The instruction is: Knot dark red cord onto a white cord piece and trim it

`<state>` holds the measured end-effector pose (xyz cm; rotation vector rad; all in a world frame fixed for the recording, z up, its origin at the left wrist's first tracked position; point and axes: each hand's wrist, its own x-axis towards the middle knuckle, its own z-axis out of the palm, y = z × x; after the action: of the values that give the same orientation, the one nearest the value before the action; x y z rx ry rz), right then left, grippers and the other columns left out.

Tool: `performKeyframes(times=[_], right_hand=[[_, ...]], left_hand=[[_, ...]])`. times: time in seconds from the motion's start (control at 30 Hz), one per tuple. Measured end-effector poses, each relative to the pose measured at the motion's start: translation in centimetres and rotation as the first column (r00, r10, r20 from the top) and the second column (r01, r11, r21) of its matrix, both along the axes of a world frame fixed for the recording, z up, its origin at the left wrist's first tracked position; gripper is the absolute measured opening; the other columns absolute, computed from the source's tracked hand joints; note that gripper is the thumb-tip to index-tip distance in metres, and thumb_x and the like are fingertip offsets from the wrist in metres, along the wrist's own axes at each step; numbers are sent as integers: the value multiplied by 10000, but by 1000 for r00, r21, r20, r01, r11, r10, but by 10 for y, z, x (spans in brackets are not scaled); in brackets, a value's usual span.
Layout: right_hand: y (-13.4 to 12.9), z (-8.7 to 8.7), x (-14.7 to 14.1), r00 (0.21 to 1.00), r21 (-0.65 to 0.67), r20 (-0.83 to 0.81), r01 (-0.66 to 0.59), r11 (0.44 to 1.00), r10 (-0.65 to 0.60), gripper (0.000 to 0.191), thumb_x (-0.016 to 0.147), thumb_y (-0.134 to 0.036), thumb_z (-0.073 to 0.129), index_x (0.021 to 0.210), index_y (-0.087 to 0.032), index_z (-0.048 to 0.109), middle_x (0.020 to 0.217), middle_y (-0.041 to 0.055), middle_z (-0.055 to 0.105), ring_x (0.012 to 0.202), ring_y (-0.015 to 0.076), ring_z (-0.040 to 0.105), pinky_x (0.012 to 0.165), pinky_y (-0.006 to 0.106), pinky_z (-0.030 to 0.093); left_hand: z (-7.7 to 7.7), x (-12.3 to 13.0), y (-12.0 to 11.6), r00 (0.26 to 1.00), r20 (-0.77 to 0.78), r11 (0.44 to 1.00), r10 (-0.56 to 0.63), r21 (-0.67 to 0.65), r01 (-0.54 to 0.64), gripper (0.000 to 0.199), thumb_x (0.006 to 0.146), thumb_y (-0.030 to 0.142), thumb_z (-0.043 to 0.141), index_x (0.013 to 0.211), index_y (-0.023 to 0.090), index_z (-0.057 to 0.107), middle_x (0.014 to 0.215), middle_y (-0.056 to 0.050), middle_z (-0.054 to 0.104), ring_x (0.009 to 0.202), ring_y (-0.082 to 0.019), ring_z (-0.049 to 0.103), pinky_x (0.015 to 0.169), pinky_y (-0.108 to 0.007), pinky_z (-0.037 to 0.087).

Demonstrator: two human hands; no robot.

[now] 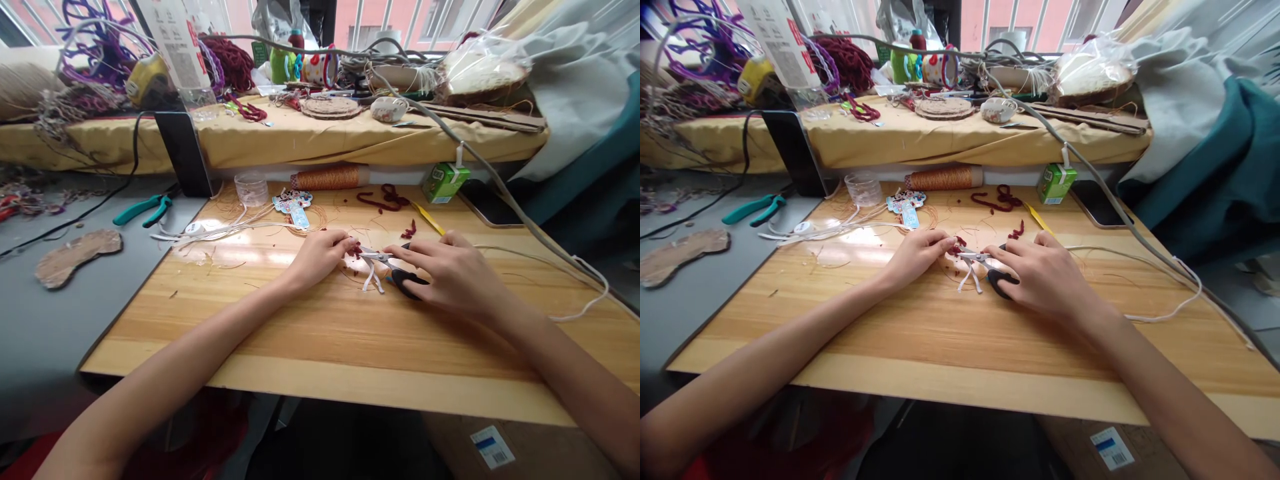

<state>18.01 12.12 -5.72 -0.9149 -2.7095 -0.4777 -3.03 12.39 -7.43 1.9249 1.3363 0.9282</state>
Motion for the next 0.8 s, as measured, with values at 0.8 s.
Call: performKeyframes(times=[0.8], right_hand=[[-1, 0, -1, 998, -36, -56, 14, 999, -16, 273, 783, -251, 451, 1019, -186, 573, 869, 46, 657, 713, 156, 573, 638, 291, 293]], left_hand=[[-8, -2, 3, 993, 119, 1000, 23, -8, -23, 300, 791, 327, 417, 779, 123, 637, 694, -26, 614, 658, -116, 522, 611, -208, 372]])
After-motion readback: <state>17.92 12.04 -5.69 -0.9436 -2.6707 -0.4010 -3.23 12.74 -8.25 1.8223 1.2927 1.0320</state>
